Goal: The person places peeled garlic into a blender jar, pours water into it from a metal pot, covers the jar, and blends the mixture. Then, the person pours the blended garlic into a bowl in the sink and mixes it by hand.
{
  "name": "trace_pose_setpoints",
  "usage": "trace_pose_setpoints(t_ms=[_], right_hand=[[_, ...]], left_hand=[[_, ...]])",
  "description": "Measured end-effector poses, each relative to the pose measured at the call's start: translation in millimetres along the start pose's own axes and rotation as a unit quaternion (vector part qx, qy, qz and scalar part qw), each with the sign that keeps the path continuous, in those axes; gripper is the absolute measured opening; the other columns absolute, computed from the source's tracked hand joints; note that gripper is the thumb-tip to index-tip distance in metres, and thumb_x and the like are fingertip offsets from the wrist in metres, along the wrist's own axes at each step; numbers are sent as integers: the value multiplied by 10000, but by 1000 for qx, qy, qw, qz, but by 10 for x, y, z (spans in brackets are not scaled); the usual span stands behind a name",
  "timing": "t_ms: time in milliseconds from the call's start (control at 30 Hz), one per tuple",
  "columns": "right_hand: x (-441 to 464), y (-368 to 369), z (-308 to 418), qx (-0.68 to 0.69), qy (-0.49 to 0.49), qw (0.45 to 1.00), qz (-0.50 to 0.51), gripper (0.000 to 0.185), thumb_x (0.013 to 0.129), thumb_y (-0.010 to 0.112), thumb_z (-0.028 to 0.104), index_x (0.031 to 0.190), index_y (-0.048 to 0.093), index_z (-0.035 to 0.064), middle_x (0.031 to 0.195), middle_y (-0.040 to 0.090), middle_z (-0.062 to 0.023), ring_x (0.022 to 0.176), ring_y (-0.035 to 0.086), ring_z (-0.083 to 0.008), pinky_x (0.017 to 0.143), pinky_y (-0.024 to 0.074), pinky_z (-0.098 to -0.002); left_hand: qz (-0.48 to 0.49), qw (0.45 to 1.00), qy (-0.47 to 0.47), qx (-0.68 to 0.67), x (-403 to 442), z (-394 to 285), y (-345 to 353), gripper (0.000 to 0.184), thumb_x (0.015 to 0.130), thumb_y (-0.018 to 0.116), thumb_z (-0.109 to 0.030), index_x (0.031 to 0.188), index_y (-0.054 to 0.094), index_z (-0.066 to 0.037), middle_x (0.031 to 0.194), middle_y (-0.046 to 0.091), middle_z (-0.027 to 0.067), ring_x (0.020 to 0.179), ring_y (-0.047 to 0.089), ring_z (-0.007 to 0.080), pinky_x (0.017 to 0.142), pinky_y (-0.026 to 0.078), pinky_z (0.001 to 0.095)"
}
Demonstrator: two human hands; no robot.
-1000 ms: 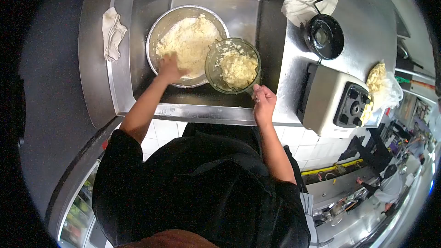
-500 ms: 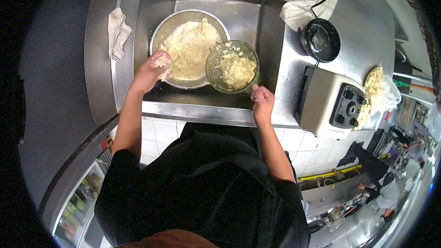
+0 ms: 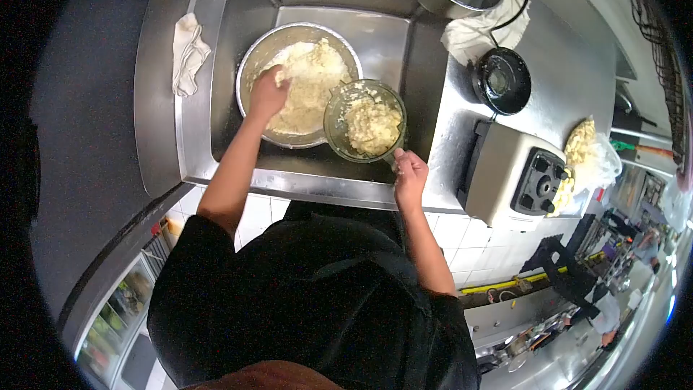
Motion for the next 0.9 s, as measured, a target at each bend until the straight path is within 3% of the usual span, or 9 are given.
trace_pose_setpoints(t_ms=[67, 133, 167, 233, 367, 467, 567, 667, 900], right_hand=[[26, 1, -29, -8, 0, 1000, 7, 344, 854, 568, 178, 555, 429, 83, 543, 411, 35, 512, 326, -51, 475, 240, -234], [8, 22, -17, -1, 7, 1000, -3, 343, 853, 569, 176, 554, 430, 83, 543, 413, 34, 512, 327, -51, 475, 240, -232], [10, 28, -1, 3, 11, 1000, -4, 342, 853, 570, 174, 553, 431, 84, 543, 416, 34, 511, 327, -51, 474, 239, -230], [-5, 31, 20, 4, 4, 1000, -4, 344, 854, 571, 178, 553, 432, 84, 543, 416, 35, 511, 327, -50, 475, 239, -229], [27, -14, -36, -13, 10, 1000, 12, 328, 862, 551, 213, 579, 496, 56, 550, 451, 2, 502, 387, -79, 496, 286, -229], [32, 45, 12, -11, 6, 1000, 2, 353, 866, 570, 216, 563, 443, 89, 539, 422, 32, 499, 329, -51, 461, 235, -226], [24, 28, -19, -4, 14, 1000, 4, 356, 868, 568, 224, 566, 439, 89, 534, 416, 31, 496, 324, -53, 457, 230, -226], [12, 12, -22, -7, 12, 1000, -2, 358, 867, 570, 227, 565, 436, 88, 531, 409, 31, 491, 321, -53, 451, 230, -227], [25, -16, -47, 12, -6, 1000, 5, 353, 862, 578, 228, 565, 446, 92, 527, 413, 30, 481, 327, -52, 440, 233, -229]], left_hand=[[-19, 996, -22, 83, 160, 574, 406, 275, 789, 578, -120, 1050, 591, -35, 1100, 567, 186, 991, 560, 328, 856, 451, 357], [-16, 977, 105, 184, 159, 892, 729, 296, 781, 576, -119, 1064, 587, -37, 1138, 543, 187, 1046, 524, 335, 897, 425, 354], [-13, 977, 107, 182, 161, 752, 649, 296, 781, 576, -119, 1064, 587, -37, 1138, 543, 187, 1046, 524, 335, 897, 425, 354], [107, 992, -36, 63, 90, 542, 475, 304, 777, 536, -70, 1075, 584, -35, 1108, 557, 182, 1071, 503, 324, 923, 403, 362], [143, 990, -7, -2, -54, 538, 522, 317, 763, 496, -16, 1067, 587, -30, 1099, 559, 184, 1079, 488, 320, 924, 399, 373], [29, 979, 199, 20, -82, 465, 755, 369, 732, 478, 21, 1088, 552, -35, 1112, 545, 170, 1055, 494, 329, 925, 393, 400], [60, 971, 171, 154, -200, 507, 775, 387, 722, 473, 29, 1097, 535, -38, 1092, 535, 162, 1057, 483, 337, 917, 392, 413], [141, 971, 128, 142, -159, 611, 631, 352, 736, 442, 67, 1055, 554, -31, 1040, 544, 163, 1033, 488, 342, 917, 390, 382], [50, 998, 19, 28, -44, 834, 186, 332, 705, 458, 69, 998, 569, -37, 1014, 554, 187, 1027, 495, 353, 866, 407, 397]])
Point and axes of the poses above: each hand's wrist, its own x-axis towards the middle knuckle, its own y-axis out of the palm, z = x × y, the point moved 1 cm from there along x, towards the middle knuckle
